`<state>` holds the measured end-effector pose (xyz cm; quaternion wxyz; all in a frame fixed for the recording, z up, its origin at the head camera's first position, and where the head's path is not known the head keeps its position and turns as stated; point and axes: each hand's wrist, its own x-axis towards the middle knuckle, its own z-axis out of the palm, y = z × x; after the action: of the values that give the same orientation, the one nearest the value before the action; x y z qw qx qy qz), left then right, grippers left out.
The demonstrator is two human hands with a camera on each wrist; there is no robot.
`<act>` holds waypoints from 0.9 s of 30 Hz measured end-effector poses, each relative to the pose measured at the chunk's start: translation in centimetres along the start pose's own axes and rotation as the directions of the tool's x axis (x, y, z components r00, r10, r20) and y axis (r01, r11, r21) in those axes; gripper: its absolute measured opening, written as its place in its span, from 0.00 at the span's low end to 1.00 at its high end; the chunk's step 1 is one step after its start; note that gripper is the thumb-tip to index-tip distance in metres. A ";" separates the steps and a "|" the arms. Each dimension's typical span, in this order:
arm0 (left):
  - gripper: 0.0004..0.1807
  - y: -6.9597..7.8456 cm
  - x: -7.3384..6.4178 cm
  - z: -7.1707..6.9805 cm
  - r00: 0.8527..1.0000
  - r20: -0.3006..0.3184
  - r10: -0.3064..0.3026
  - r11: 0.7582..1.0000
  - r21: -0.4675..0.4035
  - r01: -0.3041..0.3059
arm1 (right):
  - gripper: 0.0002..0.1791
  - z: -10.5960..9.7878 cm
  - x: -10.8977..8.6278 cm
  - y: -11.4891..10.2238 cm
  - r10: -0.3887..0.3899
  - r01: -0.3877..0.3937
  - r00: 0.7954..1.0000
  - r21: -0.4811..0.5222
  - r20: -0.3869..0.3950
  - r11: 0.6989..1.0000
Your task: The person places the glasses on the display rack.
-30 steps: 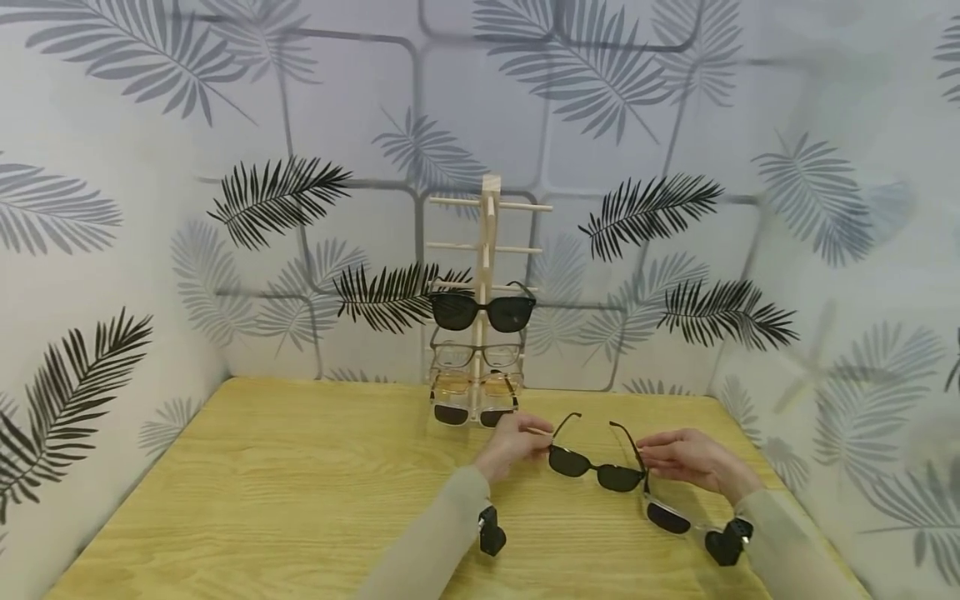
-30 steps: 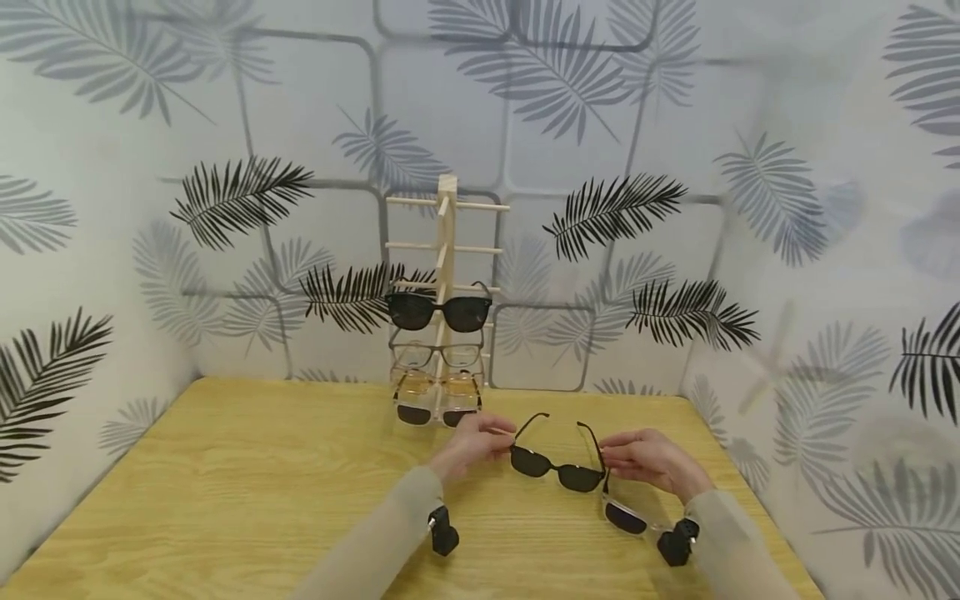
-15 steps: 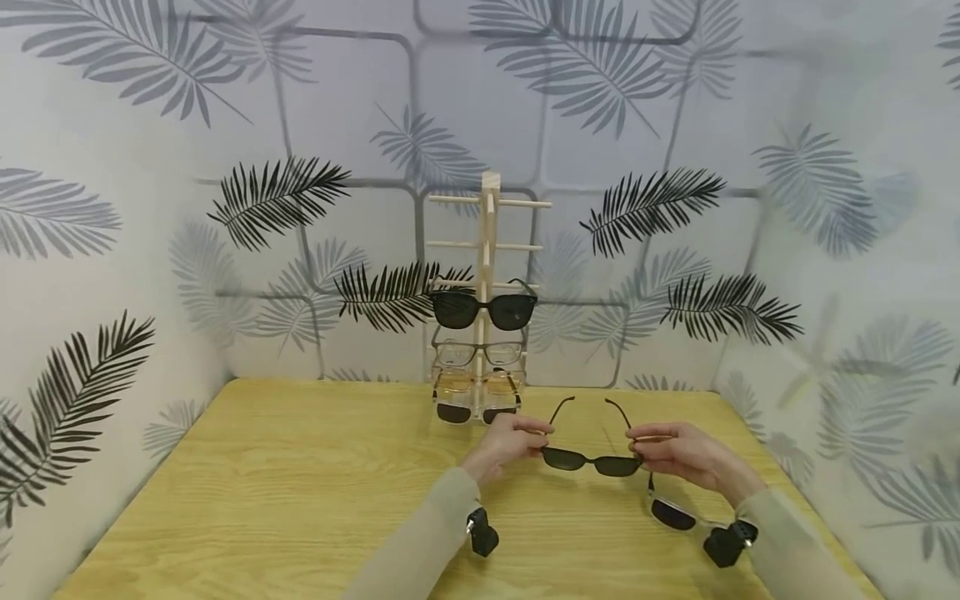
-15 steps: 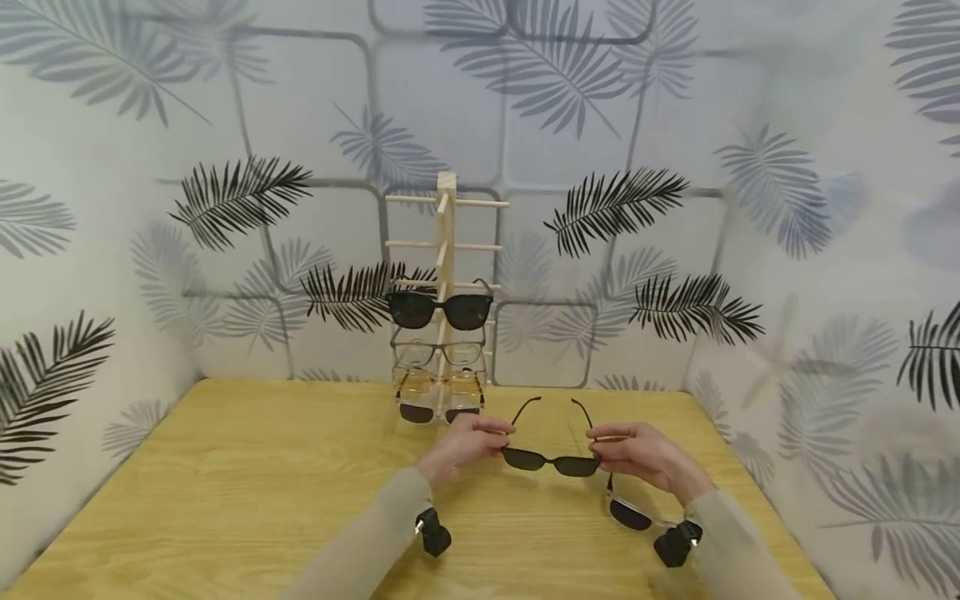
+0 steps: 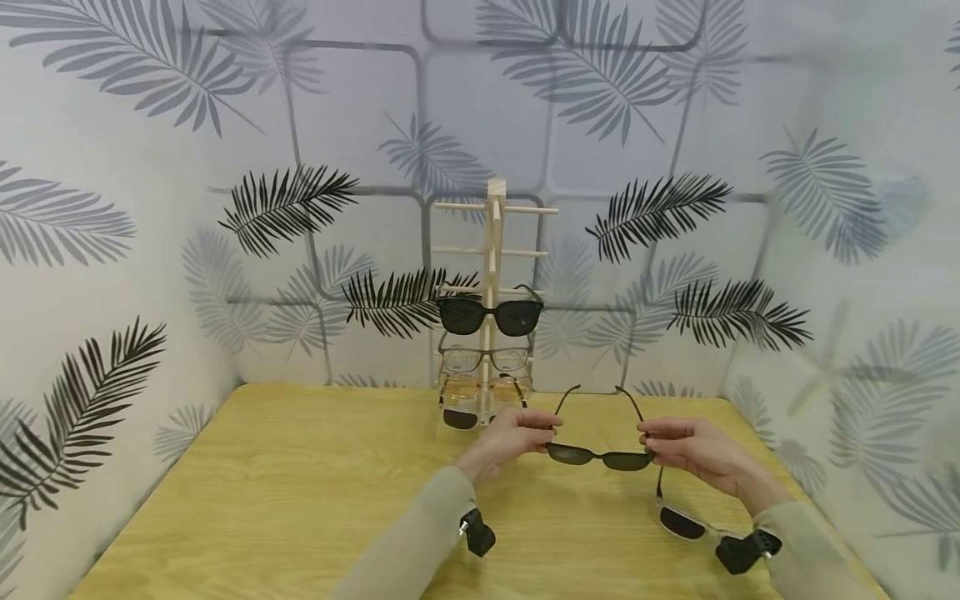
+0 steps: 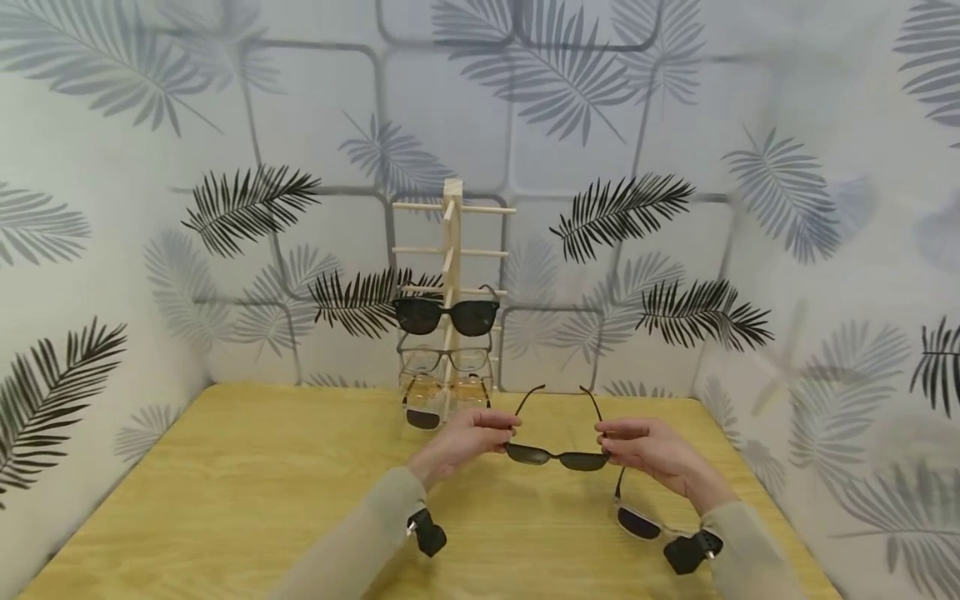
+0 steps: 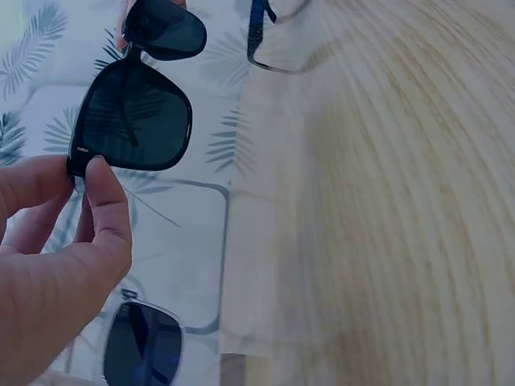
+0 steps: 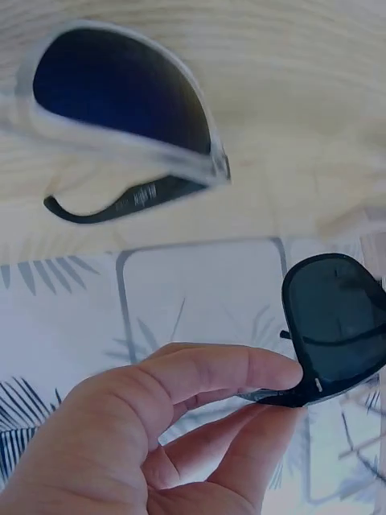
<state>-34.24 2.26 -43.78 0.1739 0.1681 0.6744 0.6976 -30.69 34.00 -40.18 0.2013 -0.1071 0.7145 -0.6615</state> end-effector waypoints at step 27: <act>0.18 7.3 -1.2 1.3 0.996 0.024 0.082 0.997 0.004 -0.083 | 0.18 -0.2 -2.8 -4.1 -0.268 0.274 0.962 0.169 -0.056 0.947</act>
<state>-32.67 2.66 -36.42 0.1526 0.2045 0.6666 0.7004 -28.77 34.91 -35.67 0.1056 -0.1755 0.6350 -0.7449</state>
